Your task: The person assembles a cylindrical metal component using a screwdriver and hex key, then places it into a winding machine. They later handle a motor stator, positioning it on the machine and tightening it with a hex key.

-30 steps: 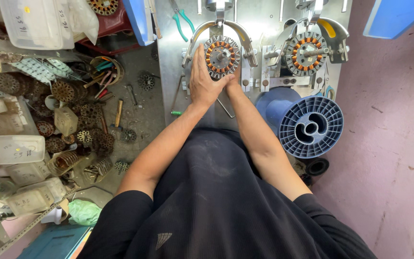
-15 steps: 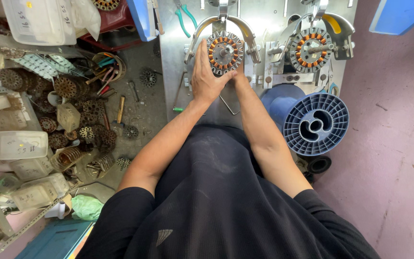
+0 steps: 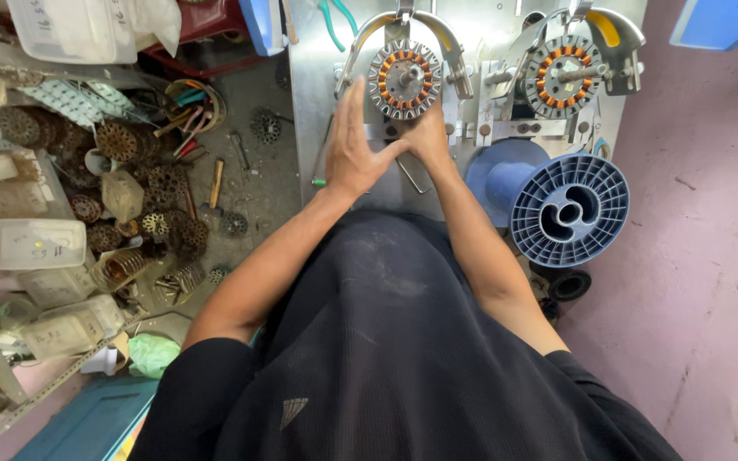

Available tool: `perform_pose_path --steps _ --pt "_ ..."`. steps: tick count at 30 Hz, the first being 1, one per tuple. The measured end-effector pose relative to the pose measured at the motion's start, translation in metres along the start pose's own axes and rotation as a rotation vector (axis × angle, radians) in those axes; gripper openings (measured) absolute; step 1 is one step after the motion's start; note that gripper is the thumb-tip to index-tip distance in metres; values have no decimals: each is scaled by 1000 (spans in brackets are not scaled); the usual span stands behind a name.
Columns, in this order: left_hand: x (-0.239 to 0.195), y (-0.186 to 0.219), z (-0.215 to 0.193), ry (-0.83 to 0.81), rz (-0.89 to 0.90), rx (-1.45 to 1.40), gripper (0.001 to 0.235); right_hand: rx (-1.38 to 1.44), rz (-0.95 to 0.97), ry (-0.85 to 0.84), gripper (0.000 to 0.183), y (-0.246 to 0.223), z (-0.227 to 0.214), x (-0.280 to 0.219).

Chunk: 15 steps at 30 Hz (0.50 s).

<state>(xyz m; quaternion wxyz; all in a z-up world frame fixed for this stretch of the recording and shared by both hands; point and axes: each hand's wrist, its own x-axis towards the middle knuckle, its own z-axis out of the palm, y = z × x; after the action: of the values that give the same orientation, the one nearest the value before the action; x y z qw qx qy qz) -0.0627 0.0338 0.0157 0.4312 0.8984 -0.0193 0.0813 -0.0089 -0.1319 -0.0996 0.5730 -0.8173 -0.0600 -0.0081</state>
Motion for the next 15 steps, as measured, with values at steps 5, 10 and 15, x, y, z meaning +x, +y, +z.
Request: perform_pose_path --steps 5,10,15 --pt "-71 -47 -53 -324 -353 356 44 -383 -67 29 42 -49 -27 -70" --pt "-107 -76 -30 -575 -492 352 37 -231 173 -86 31 -59 -31 -114" --pt "-113 -87 -30 -498 -104 399 42 -269 66 -100 30 -53 -26 -117"
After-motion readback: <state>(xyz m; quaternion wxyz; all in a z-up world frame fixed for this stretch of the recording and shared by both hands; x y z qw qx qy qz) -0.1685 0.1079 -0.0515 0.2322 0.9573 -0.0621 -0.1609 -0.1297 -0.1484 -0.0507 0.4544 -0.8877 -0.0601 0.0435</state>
